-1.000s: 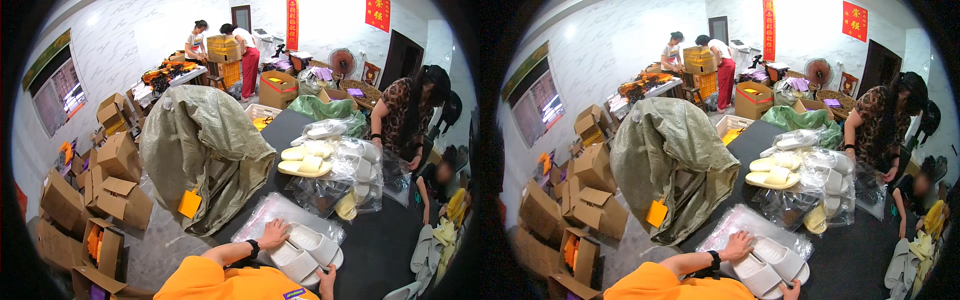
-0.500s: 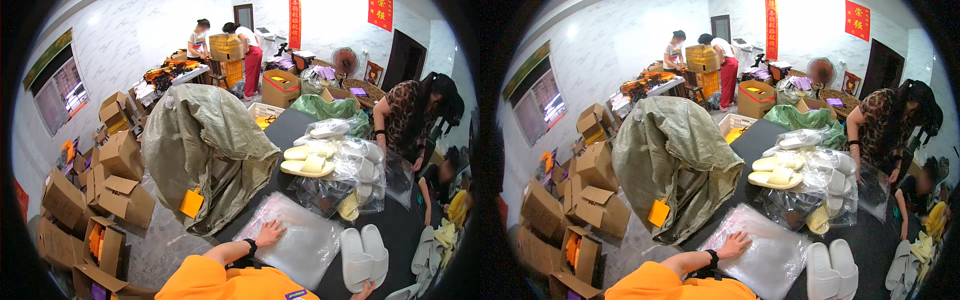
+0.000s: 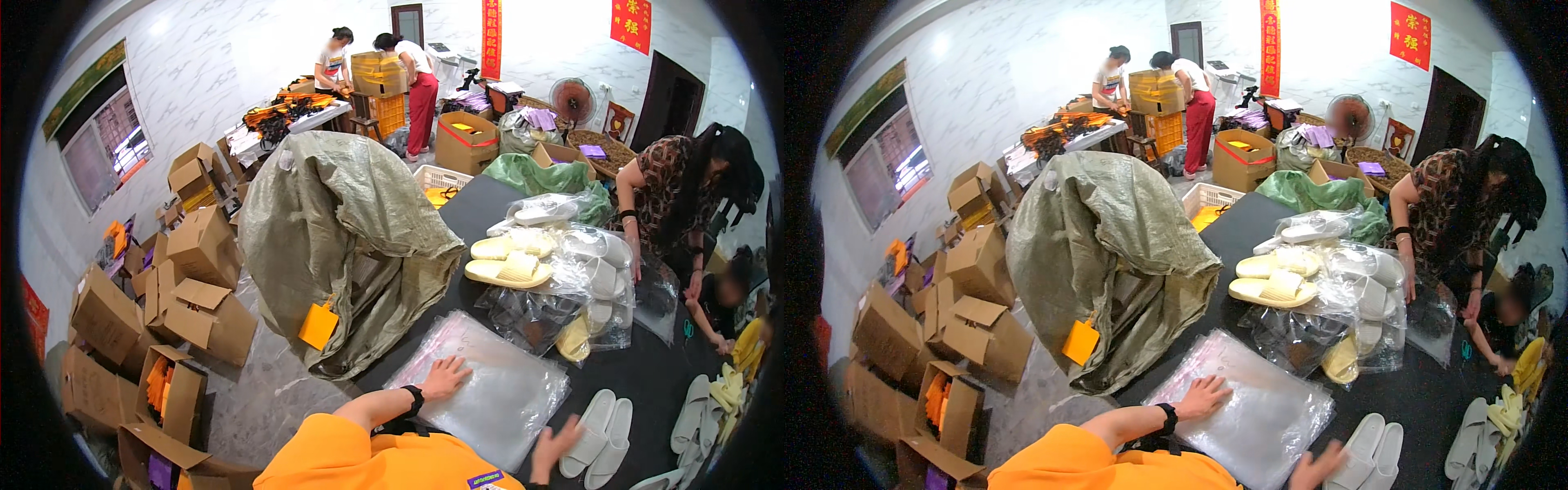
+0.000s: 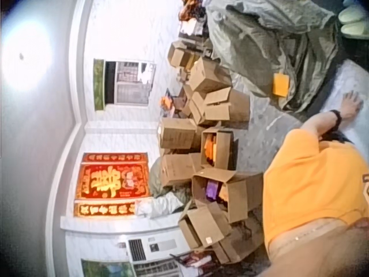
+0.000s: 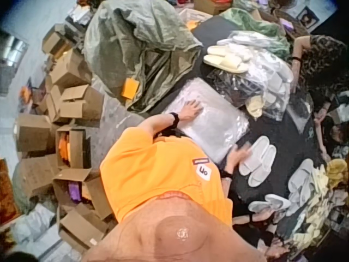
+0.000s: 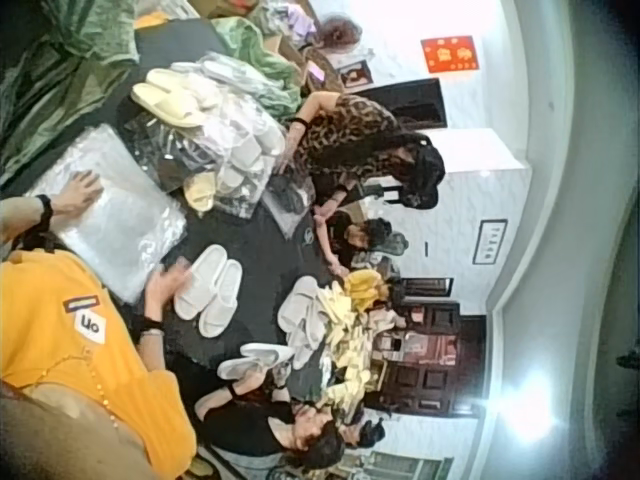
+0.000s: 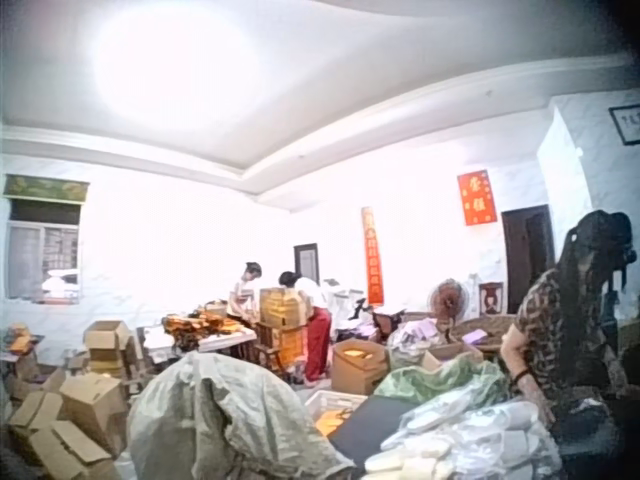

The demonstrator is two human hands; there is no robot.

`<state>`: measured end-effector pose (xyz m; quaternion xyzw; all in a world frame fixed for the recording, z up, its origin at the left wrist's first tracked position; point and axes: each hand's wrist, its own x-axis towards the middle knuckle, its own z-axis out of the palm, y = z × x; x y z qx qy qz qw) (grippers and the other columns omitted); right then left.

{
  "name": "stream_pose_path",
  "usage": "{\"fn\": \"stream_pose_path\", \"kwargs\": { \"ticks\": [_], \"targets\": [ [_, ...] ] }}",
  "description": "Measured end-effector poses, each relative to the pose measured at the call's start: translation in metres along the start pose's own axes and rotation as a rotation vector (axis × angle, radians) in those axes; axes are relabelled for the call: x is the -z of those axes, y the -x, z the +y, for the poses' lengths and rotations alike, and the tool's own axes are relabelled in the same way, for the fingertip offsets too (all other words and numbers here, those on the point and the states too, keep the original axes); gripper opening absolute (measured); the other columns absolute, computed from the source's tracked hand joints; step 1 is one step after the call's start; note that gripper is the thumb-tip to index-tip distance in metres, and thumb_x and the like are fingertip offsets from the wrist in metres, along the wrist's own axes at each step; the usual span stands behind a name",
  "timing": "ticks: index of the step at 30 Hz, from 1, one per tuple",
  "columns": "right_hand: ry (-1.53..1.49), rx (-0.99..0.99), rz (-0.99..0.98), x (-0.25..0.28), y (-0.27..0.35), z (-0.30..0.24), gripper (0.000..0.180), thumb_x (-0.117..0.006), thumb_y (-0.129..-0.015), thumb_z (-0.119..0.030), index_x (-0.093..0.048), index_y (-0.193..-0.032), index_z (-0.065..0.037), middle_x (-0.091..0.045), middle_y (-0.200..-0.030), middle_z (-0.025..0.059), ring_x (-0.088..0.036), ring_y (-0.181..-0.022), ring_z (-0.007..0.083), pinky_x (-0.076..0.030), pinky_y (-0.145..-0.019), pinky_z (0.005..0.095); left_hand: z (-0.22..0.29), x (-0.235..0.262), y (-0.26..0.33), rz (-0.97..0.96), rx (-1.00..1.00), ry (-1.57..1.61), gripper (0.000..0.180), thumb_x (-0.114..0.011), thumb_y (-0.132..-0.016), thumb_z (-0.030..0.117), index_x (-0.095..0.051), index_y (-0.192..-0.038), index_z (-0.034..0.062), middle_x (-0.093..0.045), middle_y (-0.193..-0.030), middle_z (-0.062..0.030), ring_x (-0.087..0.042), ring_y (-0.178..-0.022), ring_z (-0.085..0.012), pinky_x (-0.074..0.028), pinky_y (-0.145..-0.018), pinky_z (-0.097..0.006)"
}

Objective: Packing pairs of slippers into plastic bags in a manufacturing setting.

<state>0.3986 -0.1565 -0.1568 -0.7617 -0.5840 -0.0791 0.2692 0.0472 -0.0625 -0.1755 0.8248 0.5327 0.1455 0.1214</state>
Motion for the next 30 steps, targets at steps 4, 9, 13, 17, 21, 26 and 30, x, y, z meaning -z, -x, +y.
{"fn": "stream_pose_path", "kwargs": {
  "ticks": [4, 9, 13, 17, 21, 26, 30],
  "targets": [
    [-0.077, 0.365, -0.527, -0.011, 0.026, -0.080, 0.069, -0.063, -0.073, -0.042, -0.043, -0.131, -0.011, -0.032, -0.138, 0.0205, -0.021, -0.132, 0.0393, -0.007, -0.103, 0.0637, -0.004, 0.009, -0.009, 0.041, 0.074, 0.194, 0.033, -0.054, -0.084, 0.020, -0.053, -0.117, 0.0141, -0.048, -0.124, -0.0148, -0.043, -0.116, -0.0320, -0.037, -0.090, -0.044],
    [-0.093, 0.475, -0.544, -0.033, 0.057, -0.080, 0.065, -0.056, -0.075, -0.051, -0.048, -0.127, -0.013, -0.036, -0.136, 0.0176, -0.021, -0.132, 0.0391, -0.003, -0.101, 0.0663, -0.029, 0.067, -0.019, 0.300, 0.244, 0.574, 0.019, -0.053, -0.085, 0.015, -0.061, -0.099, 0.0053, -0.061, -0.097, -0.0158, -0.057, -0.094, -0.0329, -0.045, -0.080, -0.039],
    [-0.129, 0.473, -0.570, -0.026, 0.054, -0.085, 0.063, -0.058, -0.074, -0.048, -0.049, -0.126, -0.013, -0.035, -0.137, 0.0178, -0.020, -0.133, 0.0385, -0.002, -0.101, 0.0662, -0.081, 0.106, -0.009, 0.537, 0.342, 0.393, 0.022, -0.054, -0.079, 0.010, -0.061, -0.100, 0.0062, -0.060, -0.097, -0.0163, -0.055, -0.093, -0.0346, -0.044, -0.080, -0.041],
    [-0.130, 0.478, -0.567, -0.028, 0.051, -0.087, 0.062, -0.062, -0.073, -0.044, -0.050, -0.125, -0.012, -0.034, -0.138, 0.0174, -0.020, -0.133, 0.0382, -0.002, -0.101, 0.0663, -0.116, 0.118, -0.006, 0.485, 0.492, 0.128, 0.031, -0.053, -0.075, 0.005, -0.060, -0.105, 0.0082, -0.054, -0.110, -0.0140, -0.048, -0.103, -0.0340, -0.040, -0.087, -0.043],
    [-0.138, 0.464, -0.581, -0.029, 0.051, -0.087, 0.061, -0.062, -0.073, -0.044, -0.051, -0.124, -0.013, -0.034, -0.139, 0.0172, -0.021, -0.133, 0.0381, -0.003, -0.101, 0.0666, -0.146, 0.129, 0.000, 0.542, 0.512, 0.051, 0.034, -0.053, -0.073, 0.002, -0.060, -0.106, 0.0086, -0.053, -0.111, -0.0118, -0.045, -0.106, -0.0324, -0.038, -0.087, -0.043],
    [-0.140, 0.455, -0.598, -0.030, 0.050, -0.087, 0.062, -0.062, -0.073, -0.045, -0.051, -0.125, -0.013, -0.033, -0.140, 0.0167, -0.021, -0.133, 0.0376, -0.002, -0.102, 0.0655, -0.174, 0.144, 0.011, 0.527, 0.688, -0.023, 0.038, -0.055, -0.072, 0.006, -0.056, -0.110, 0.0096, -0.050, -0.116, -0.0136, -0.044, -0.109, -0.0334, -0.038, -0.088, -0.046],
    [-0.108, 0.445, -0.591, -0.035, 0.054, -0.082, 0.063, -0.062, -0.073, -0.045, -0.049, -0.127, -0.013, -0.033, -0.140, 0.0166, -0.021, -0.133, 0.0370, -0.002, -0.103, 0.0640, -0.159, 0.147, 0.015, 0.290, 0.759, -0.204, 0.054, -0.057, -0.074, 0.014, -0.043, -0.126, 0.0124, -0.040, -0.130, -0.0181, -0.035, -0.121, -0.0401, -0.031, -0.097, -0.054]
  ]
}}
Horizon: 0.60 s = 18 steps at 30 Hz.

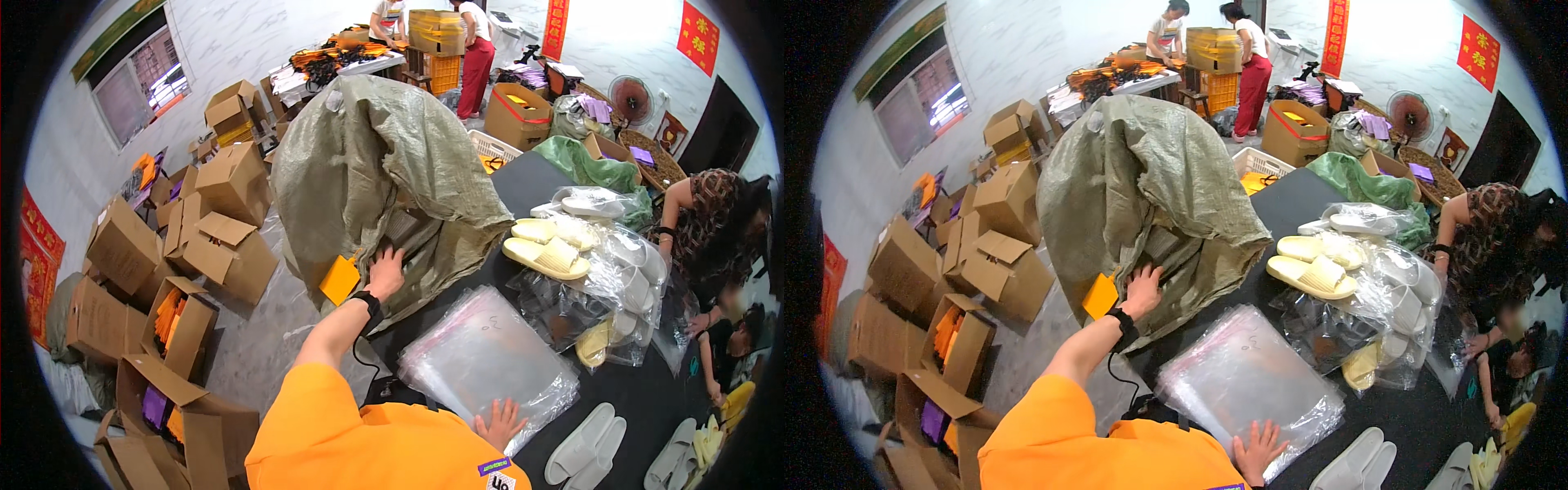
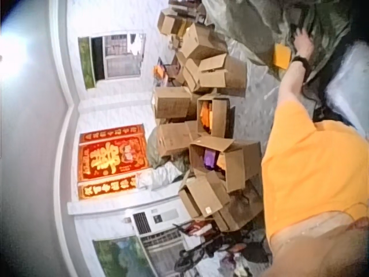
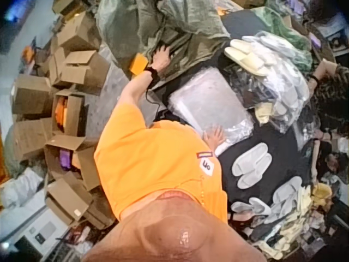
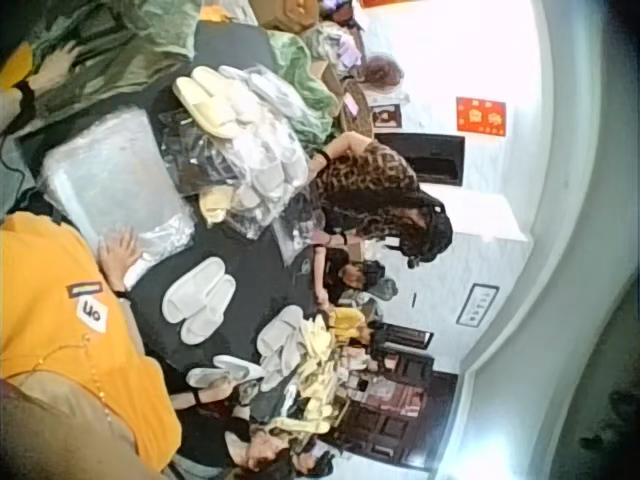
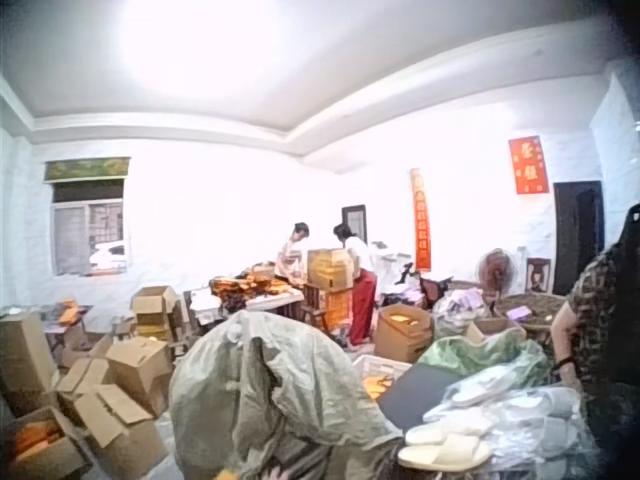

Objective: Packing pairs of slippers into plastic bags in a manufacturing setting.

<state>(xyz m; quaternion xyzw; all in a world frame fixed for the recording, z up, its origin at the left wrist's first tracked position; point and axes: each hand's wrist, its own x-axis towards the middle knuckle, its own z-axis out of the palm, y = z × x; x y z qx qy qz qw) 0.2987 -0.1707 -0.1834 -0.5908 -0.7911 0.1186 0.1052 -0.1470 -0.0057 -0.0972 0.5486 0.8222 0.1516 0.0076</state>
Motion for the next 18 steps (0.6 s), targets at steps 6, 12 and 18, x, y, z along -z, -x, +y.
{"fn": "stream_pose_path", "kwargs": {
  "ticks": [6, 12, 18],
  "targets": [
    [-0.034, 0.002, -0.031, 0.005, -0.002, -0.005, 0.065, -0.061, -0.073, -0.046, -0.048, -0.128, -0.014, -0.031, -0.141, 0.0168, -0.017, -0.135, 0.0364, 0.002, -0.103, 0.0638, -0.083, 0.006, -0.013, -0.070, 0.455, 0.267, 0.065, -0.052, -0.080, 0.020, -0.026, -0.139, 0.0096, -0.029, -0.137, -0.0260, -0.036, -0.120, -0.0458, -0.028, -0.101, -0.051],
    [0.022, 0.019, -0.003, 0.008, -0.004, -0.007, 0.067, -0.059, -0.072, -0.050, -0.047, -0.128, -0.015, -0.033, -0.141, 0.0161, -0.023, -0.133, 0.0373, -0.006, -0.101, 0.0659, -0.106, 0.014, -0.024, -0.045, 0.325, 0.389, 0.047, -0.049, -0.080, 0.020, -0.047, -0.123, 0.0016, -0.057, -0.106, -0.0278, -0.052, -0.104, -0.0410, -0.042, -0.089, -0.044],
    [0.045, 0.035, 0.066, -0.015, 0.000, 0.010, 0.067, -0.060, -0.070, -0.051, -0.049, -0.125, -0.015, -0.036, -0.138, 0.0180, -0.025, -0.131, 0.0391, -0.006, -0.100, 0.0679, -0.089, -0.034, -0.044, -0.135, 0.302, 0.548, 0.042, -0.047, -0.085, 0.028, -0.052, -0.114, -0.0020, -0.055, -0.110, -0.0279, -0.050, -0.107, -0.0407, -0.040, -0.089, -0.043]
  ]
}}
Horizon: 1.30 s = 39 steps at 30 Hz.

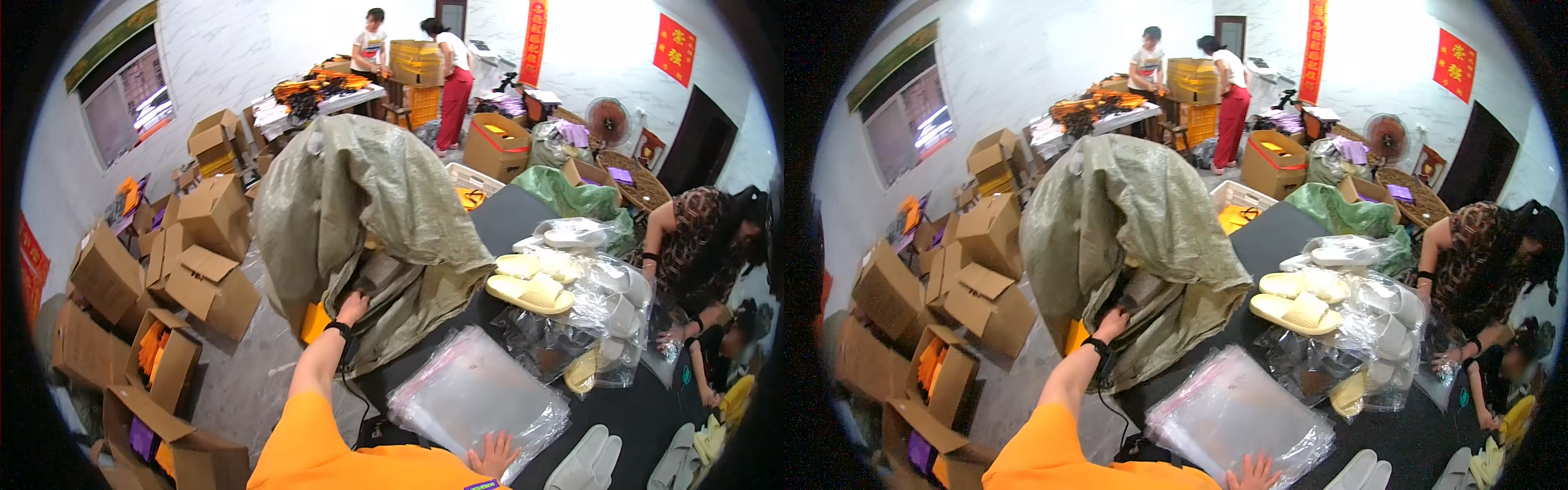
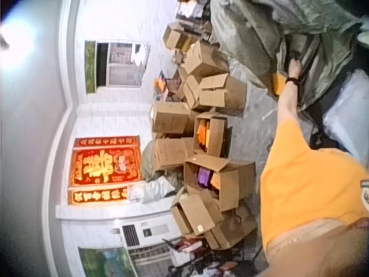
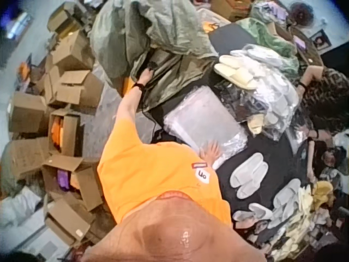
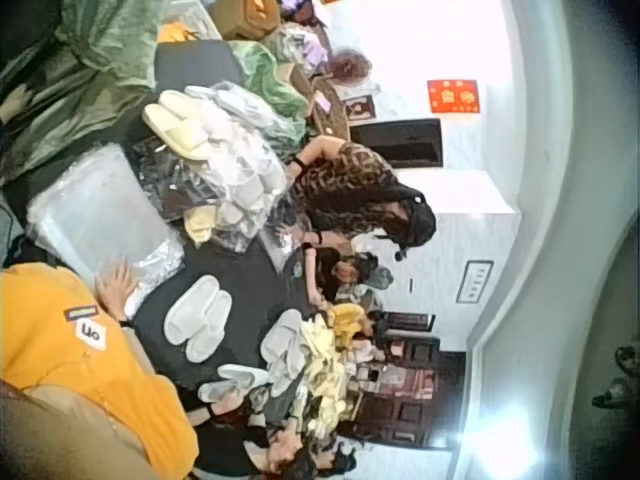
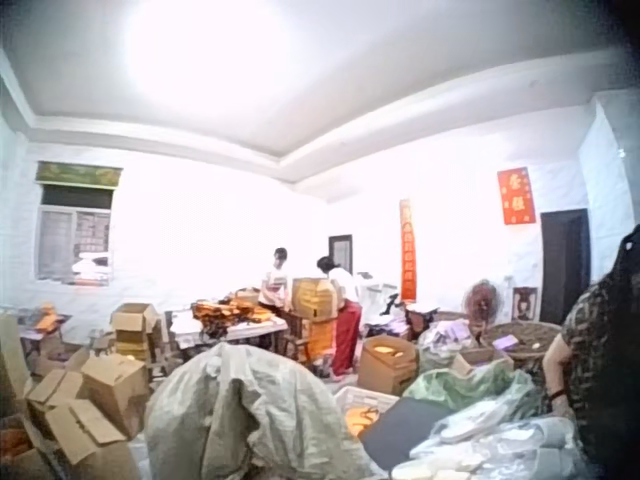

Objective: Packing pairs of slippers into plastic bags in a manufacturing setting.

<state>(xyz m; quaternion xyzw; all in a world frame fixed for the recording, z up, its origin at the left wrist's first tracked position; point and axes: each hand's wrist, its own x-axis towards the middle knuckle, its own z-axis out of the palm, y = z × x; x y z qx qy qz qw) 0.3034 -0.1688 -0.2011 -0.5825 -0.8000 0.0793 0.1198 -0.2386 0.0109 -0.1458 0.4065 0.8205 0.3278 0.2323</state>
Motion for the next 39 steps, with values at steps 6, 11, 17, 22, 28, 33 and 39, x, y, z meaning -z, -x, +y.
{"fn": "stream_pose_path", "kwargs": {
  "ticks": [6, 11, 17, 22, 28, 33, 39],
  "targets": [
    [-0.108, -0.030, -0.123, 0.021, -0.011, -0.012, 0.066, -0.060, -0.071, -0.050, -0.049, -0.125, -0.014, -0.035, -0.139, 0.0173, -0.023, -0.132, 0.0382, -0.003, -0.101, 0.0671, -0.038, -0.008, -0.039, -0.082, 0.173, -0.184, 0.049, -0.033, -0.093, 0.038, -0.053, -0.111, -0.0033, -0.054, -0.115, -0.0254, -0.048, -0.110, -0.0399, -0.039, -0.090, -0.043],
    [0.013, -0.052, -0.136, 0.015, -0.009, -0.011, 0.068, -0.052, -0.076, -0.054, -0.039, -0.136, -0.024, -0.028, -0.145, 0.0082, -0.020, -0.134, 0.0302, -0.012, -0.100, 0.0631, -0.041, 0.005, -0.066, -0.109, 0.323, -0.083, 0.050, -0.030, -0.096, 0.037, -0.042, -0.131, 0.0026, -0.048, -0.129, -0.0172, -0.042, -0.123, -0.0326, -0.033, -0.100, -0.041],
    [0.047, -0.091, -0.189, 0.015, -0.003, -0.010, 0.069, -0.053, -0.076, -0.054, -0.038, -0.137, -0.025, -0.029, -0.145, 0.0067, -0.019, -0.135, 0.0289, -0.011, -0.100, 0.0631, -0.003, 0.021, -0.052, -0.319, 0.509, 0.500, 0.053, -0.044, -0.092, 0.037, -0.038, -0.135, 0.0059, -0.022, -0.145, -0.0123, -0.021, -0.133, -0.0276, -0.018, -0.106, -0.041],
    [0.064, -0.091, -0.183, 0.009, 0.003, -0.006, 0.071, -0.055, -0.075, -0.054, -0.038, -0.137, -0.025, -0.030, -0.145, 0.0063, -0.021, -0.134, 0.0283, -0.011, -0.100, 0.0626, -0.002, 0.011, -0.052, -0.233, 0.604, 0.602, 0.038, -0.054, -0.088, 0.025, -0.052, -0.118, 0.0019, -0.040, -0.130, -0.0133, -0.037, -0.116, -0.0245, -0.028, -0.097, -0.039],
    [-0.006, 0.066, -0.088, 0.004, -0.024, -0.012, 0.072, -0.055, -0.073, -0.055, -0.038, -0.137, -0.027, -0.029, -0.145, 0.0059, -0.024, -0.133, 0.0278, -0.010, -0.101, 0.0624, -0.100, 0.021, -0.094, 0.173, 0.393, 0.951, 0.013, -0.055, -0.084, 0.014, -0.058, -0.087, 0.0016, -0.053, -0.081, -0.0091, -0.050, -0.072, -0.0227, -0.046, -0.063, -0.036],
    [0.104, -0.080, -0.116, -0.010, 0.003, 0.010, 0.074, -0.055, -0.073, -0.057, -0.036, -0.138, -0.029, -0.028, -0.146, 0.0059, -0.024, -0.133, 0.0273, -0.008, -0.102, 0.0638, 0.006, -0.004, -0.073, 0.147, 0.597, 1.398, 0.010, -0.052, -0.081, 0.010, -0.050, -0.088, 0.0040, -0.050, -0.081, -0.0090, -0.049, -0.065, -0.0224, -0.046, -0.054, -0.035],
    [0.061, -0.100, -0.059, -0.030, 0.014, 0.017, 0.074, -0.053, -0.074, -0.057, -0.033, -0.139, -0.030, -0.029, -0.146, 0.0040, -0.023, -0.134, 0.0288, -0.009, -0.101, 0.0658, 0.120, 0.018, 0.008, 0.133, 0.268, 1.427, 0.059, -0.060, -0.073, 0.004, -0.030, -0.122, 0.0148, -0.052, -0.081, -0.0066, -0.051, -0.059, -0.0174, -0.044, -0.048, -0.033]
  ]
}}
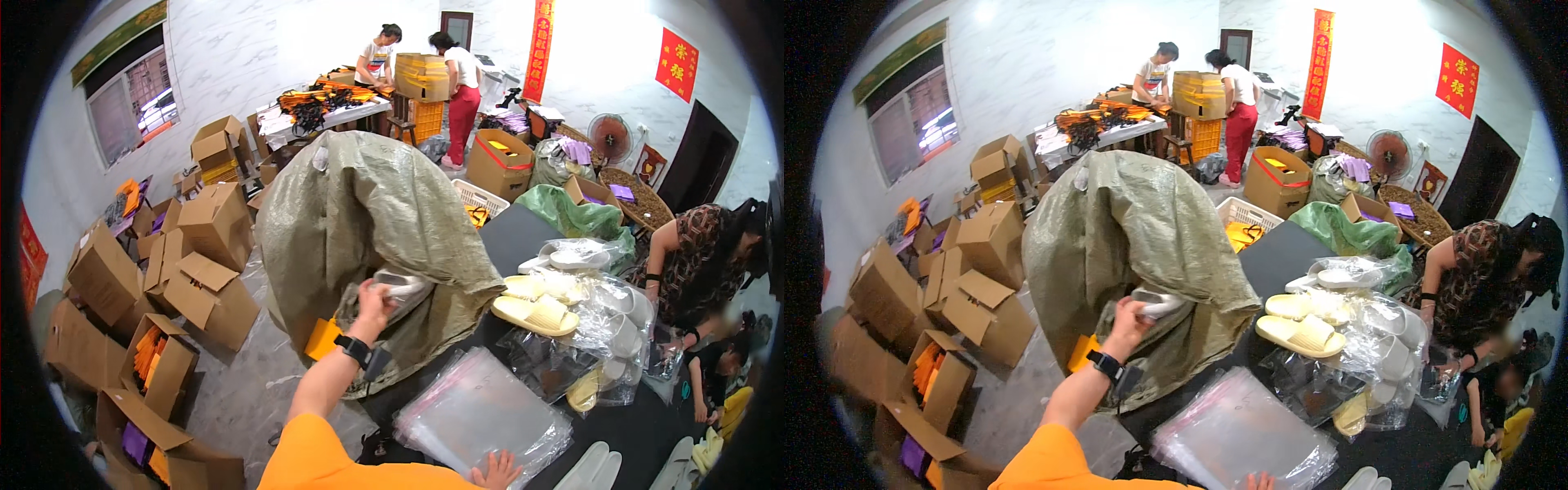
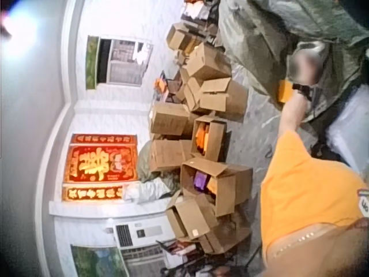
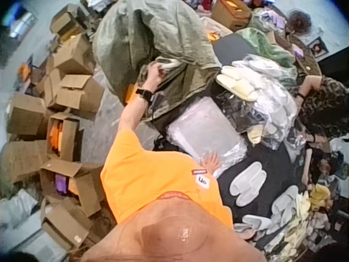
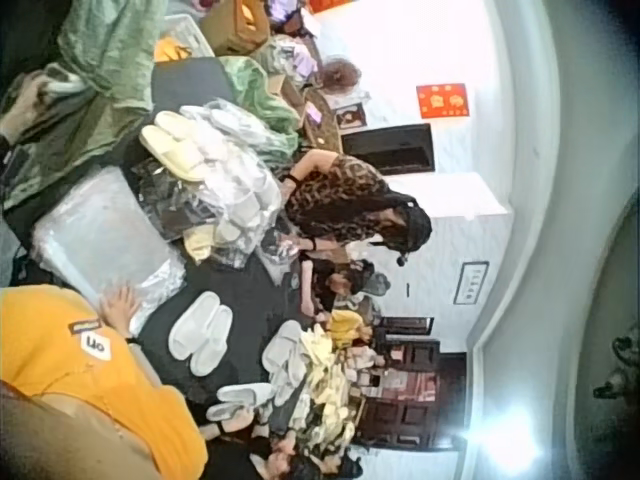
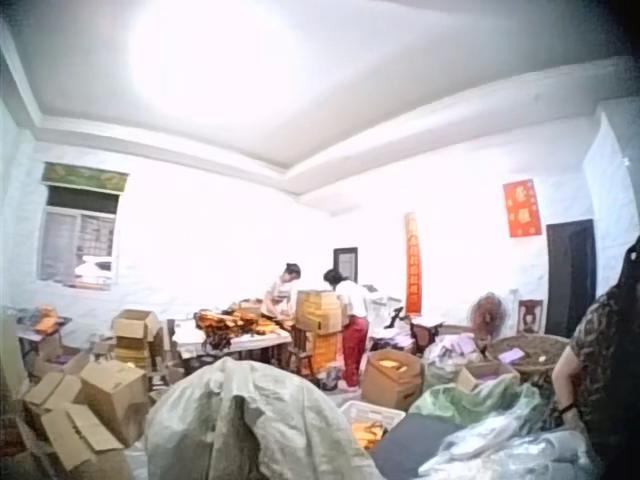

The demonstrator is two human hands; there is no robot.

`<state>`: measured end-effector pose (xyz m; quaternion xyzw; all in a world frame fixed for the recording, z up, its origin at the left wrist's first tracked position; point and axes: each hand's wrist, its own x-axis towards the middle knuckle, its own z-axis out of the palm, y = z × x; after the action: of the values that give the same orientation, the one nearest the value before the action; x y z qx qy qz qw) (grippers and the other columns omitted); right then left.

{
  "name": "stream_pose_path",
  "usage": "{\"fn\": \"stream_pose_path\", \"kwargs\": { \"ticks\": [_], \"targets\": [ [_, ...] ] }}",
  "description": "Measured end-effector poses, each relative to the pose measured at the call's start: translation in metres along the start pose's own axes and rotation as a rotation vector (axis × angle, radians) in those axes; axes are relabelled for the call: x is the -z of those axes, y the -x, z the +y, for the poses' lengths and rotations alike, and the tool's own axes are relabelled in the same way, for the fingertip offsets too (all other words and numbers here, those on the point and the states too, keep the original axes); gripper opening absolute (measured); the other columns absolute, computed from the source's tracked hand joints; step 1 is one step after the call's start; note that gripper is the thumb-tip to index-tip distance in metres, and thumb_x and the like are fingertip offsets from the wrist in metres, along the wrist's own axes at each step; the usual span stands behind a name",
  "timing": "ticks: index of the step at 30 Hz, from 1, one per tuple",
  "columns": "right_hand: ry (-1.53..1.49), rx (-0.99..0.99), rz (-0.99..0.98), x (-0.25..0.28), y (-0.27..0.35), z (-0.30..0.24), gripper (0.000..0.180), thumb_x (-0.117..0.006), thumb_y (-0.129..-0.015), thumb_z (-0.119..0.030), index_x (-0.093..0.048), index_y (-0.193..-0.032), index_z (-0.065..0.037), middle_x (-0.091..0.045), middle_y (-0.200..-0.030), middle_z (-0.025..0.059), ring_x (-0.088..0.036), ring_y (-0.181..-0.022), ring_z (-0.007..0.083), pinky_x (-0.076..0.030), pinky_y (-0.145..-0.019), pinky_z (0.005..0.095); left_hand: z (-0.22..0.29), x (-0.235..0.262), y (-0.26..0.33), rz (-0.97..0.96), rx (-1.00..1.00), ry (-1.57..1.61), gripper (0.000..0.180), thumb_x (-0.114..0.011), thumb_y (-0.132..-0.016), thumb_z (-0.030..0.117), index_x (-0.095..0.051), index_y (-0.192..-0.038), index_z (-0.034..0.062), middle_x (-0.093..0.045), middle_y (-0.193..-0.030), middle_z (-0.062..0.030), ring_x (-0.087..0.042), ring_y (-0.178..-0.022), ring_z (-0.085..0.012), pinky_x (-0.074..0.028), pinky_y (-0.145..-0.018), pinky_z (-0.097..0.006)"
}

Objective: Packing pairs of slippers into plastic bags in a manufacturing setting.

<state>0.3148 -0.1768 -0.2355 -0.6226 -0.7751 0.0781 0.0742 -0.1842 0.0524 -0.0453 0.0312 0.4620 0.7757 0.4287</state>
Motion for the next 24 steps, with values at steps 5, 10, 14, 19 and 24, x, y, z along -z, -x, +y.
{"fn": "stream_pose_path", "kwargs": {
  "ticks": [5, 10, 14, 19, 24],
  "targets": [
    [0.017, 0.005, -0.032, 0.005, -0.001, -0.005, 0.074, -0.054, -0.073, -0.056, -0.033, -0.139, -0.030, -0.030, -0.145, 0.0050, -0.022, -0.134, 0.0292, -0.009, -0.101, 0.0651, -0.057, 0.007, 0.098, -0.063, 0.104, -0.270, 0.050, -0.055, -0.070, -0.009, -0.037, -0.114, 0.0069, -0.053, -0.077, -0.0093, -0.055, -0.057, -0.0199, -0.047, -0.052, -0.031],
    [0.065, 0.067, -0.041, 0.025, -0.008, -0.013, 0.073, -0.054, -0.073, -0.055, -0.034, -0.139, -0.029, -0.030, -0.144, 0.0066, -0.022, -0.134, 0.0295, -0.010, -0.101, 0.0641, -0.081, 0.013, 0.130, -0.311, -0.430, -0.599, 0.035, -0.053, -0.073, -0.001, -0.050, -0.108, 0.0038, -0.054, -0.092, -0.0086, -0.055, -0.083, -0.0222, -0.046, -0.073, -0.033],
    [0.001, 0.022, -0.032, 0.029, -0.013, -0.018, 0.074, -0.055, -0.073, -0.055, -0.034, -0.139, -0.028, -0.031, -0.144, 0.0076, -0.023, -0.134, 0.0297, -0.011, -0.102, 0.0625, -0.058, 0.031, 0.080, 0.083, -0.954, -1.056, 0.033, -0.049, -0.069, 0.000, -0.055, -0.101, 0.0042, -0.052, -0.099, -0.0126, -0.048, -0.096, -0.0315, -0.038, -0.086, -0.041],
    [-0.027, 0.043, 0.023, 0.033, -0.013, -0.020, 0.077, -0.055, -0.072, -0.056, -0.034, -0.139, -0.026, -0.033, -0.143, 0.0092, -0.024, -0.133, 0.0299, -0.011, -0.102, 0.0619, -0.025, 0.026, 0.060, -0.041, -0.683, -0.808, 0.033, -0.052, -0.069, 0.002, -0.053, -0.102, 0.0034, -0.051, -0.096, -0.0112, -0.047, -0.096, -0.0303, -0.037, -0.085, -0.040],
    [0.027, 0.009, -0.035, 0.031, -0.008, -0.020, 0.077, -0.056, -0.071, -0.057, -0.036, -0.138, -0.025, -0.034, -0.142, 0.0086, -0.026, -0.132, 0.0297, -0.011, -0.102, 0.0618, -0.005, 0.037, 0.055, -0.177, -0.990, -1.424, 0.072, -0.062, -0.066, 0.014, -0.033, -0.132, 0.0088, -0.036, -0.132, -0.0152, -0.033, -0.122, -0.0328, -0.027, -0.099, -0.045]
  ]
}}
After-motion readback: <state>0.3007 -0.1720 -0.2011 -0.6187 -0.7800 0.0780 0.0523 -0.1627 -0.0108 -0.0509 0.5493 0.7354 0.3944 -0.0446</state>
